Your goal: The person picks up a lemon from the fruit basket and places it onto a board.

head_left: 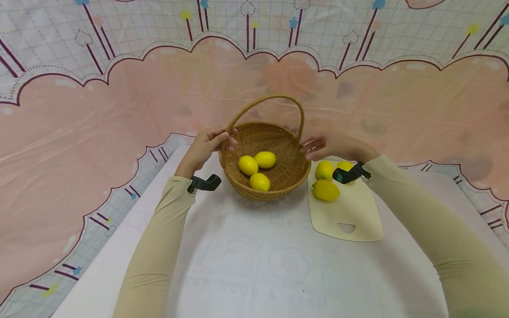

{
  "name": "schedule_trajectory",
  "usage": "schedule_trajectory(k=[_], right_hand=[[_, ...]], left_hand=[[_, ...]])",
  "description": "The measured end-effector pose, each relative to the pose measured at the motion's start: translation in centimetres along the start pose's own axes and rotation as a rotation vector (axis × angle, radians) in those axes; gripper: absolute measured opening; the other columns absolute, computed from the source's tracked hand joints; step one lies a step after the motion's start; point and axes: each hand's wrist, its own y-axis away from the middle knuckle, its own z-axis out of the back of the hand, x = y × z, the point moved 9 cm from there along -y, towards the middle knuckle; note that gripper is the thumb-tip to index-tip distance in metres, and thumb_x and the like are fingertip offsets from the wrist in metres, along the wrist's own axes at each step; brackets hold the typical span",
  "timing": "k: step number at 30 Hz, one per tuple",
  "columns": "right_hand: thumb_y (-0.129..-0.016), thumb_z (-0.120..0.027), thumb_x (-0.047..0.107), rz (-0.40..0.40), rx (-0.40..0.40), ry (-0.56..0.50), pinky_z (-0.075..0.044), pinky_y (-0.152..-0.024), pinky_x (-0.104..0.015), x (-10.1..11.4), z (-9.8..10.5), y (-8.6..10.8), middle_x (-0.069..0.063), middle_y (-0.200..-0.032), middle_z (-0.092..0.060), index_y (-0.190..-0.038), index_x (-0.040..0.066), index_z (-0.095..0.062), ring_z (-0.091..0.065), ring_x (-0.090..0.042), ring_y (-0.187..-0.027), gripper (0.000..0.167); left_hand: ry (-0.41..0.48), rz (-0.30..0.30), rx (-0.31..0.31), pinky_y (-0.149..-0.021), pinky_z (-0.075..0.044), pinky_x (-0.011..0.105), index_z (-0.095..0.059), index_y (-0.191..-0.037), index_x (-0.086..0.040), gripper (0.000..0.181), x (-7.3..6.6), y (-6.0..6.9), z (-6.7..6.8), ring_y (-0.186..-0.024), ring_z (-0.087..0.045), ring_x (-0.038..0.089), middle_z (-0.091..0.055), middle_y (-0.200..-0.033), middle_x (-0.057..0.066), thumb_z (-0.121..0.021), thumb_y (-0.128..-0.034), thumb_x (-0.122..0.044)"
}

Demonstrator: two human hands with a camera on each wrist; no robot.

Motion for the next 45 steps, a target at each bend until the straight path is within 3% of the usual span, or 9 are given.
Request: schedule_trajectory(k=[5,9,13,16,22,27,32,36,45], right_hand=[[-0.086,-0.068,0.031,-0.026,0.033,0.064,-0.049,-0.099,-0.039,1.2,-1.0,-2.5,-0.005,-0.132,-0.057,-0.133,0.016,-0.051,-0.054,-0.022,-0.122,0.052],[-0.086,-0.068,0.036,-0.057,0.064,0.101,-0.049,-0.098,-0.038,1.5,-2.3,-4.6,-0.006,-0.132,-0.057,-0.133,0.018,-0.05,-0.057,-0.019,-0.118,0.054],[-0.091,-0.063,0.026,-0.07,0.117,-0.019,-0.049,-0.098,-0.04,1.7,-4.1,-6.5,-0.016,-0.135,-0.053,-0.135,0.01,-0.047,-0.057,-0.025,-0.117,0.049],[-0.093,-0.059,0.017,-0.075,0.155,-0.112,-0.047,-0.1,-0.045,1.7,-5.4,-7.6,-0.021,-0.136,-0.05,-0.136,0.003,-0.044,-0.054,-0.03,-0.119,0.048],[-0.093,-0.059,0.018,-0.115,0.205,-0.122,-0.044,-0.103,-0.049,1.0,-7.4,-9.5,-0.021,-0.138,-0.049,-0.137,0.0,-0.042,-0.053,-0.028,-0.122,0.051],[-0.093,-0.059,0.016,-0.164,0.235,-0.14,-0.044,-0.103,-0.047,0.2,-8.7,-10.5,-0.02,-0.137,-0.05,-0.136,0.001,-0.044,-0.054,-0.028,-0.12,0.048],[-0.093,-0.059,0.016,-0.212,0.236,-0.109,-0.048,-0.099,-0.045,-0.7,-9.5,-11.3,-0.019,-0.136,-0.051,-0.135,0.002,-0.047,-0.054,-0.029,-0.119,0.046],[-0.092,-0.06,0.018,-0.249,0.23,-0.096,-0.051,-0.095,-0.042,-1.5,-10.0,-11.8,-0.017,-0.133,-0.05,-0.134,0.004,-0.049,-0.055,-0.024,-0.111,0.045],[-0.09,-0.063,0.023,-0.311,0.241,-0.068,-0.052,-0.093,-0.037,-2.5,-11.0,-11.9,-0.008,-0.119,-0.054,-0.13,0.008,-0.052,-0.057,-0.018,-0.097,0.044]], left_hand=[[0.001,-0.007,0.008,-0.085,-0.056,0.03,-0.051,-0.127,0.007,0.036,0.0,0.0,0.0,-0.076,-0.068,0.007,-0.068,-0.08,-0.012,-0.042,-0.1006,-0.016],[-0.023,-0.014,0.013,-0.087,-0.055,0.032,-0.05,-0.129,0.006,0.037,-0.1,0.0,0.0,-0.077,-0.068,0.006,-0.068,-0.08,-0.014,-0.042,-0.1006,-0.016],[-0.05,-0.006,0.007,-0.09,-0.054,0.035,-0.051,-0.13,0.004,0.038,0.0,0.1,0.1,-0.081,-0.067,0.004,-0.067,-0.082,-0.016,-0.043,-0.1003,-0.018],[-0.048,-0.009,0.005,-0.088,-0.054,0.032,-0.051,-0.13,0.004,0.038,-0.1,0.1,0.2,-0.081,-0.067,0.003,-0.067,-0.083,-0.017,-0.044,-0.1001,-0.018],[-0.033,-0.026,0.0,-0.085,-0.055,0.026,-0.051,-0.129,0.005,0.037,-0.1,0.2,0.2,-0.083,-0.068,0.007,-0.068,-0.086,-0.017,-0.044,-0.1,-0.017],[-0.04,-0.028,-0.011,-0.086,-0.055,0.029,-0.052,-0.128,0.005,0.037,0.0,0.2,0.3,-0.084,-0.069,0.01,-0.067,-0.088,-0.019,-0.044,-0.0998,-0.018],[-0.046,-0.032,-0.018,-0.085,-0.055,0.03,-0.053,-0.128,0.005,0.037,0.0,0.2,0.3,-0.078,-0.067,0.003,-0.068,-0.085,-0.019,-0.045,-0.0996,-0.017],[-0.048,-0.029,-0.021,-0.081,-0.055,0.023,-0.053,-0.128,0.004,0.036,0.0,0.2,0.4,-0.077,-0.067,0.004,-0.068,-0.084,-0.018,-0.045,-0.0994,-0.016],[-0.035,-0.034,-0.014,-0.079,-0.055,0.021,-0.052,-0.129,0.006,0.036,-0.1,0.2,0.3,-0.077,-0.068,0.008,-0.068,-0.083,-0.016,-0.045,-0.0994,-0.015]])
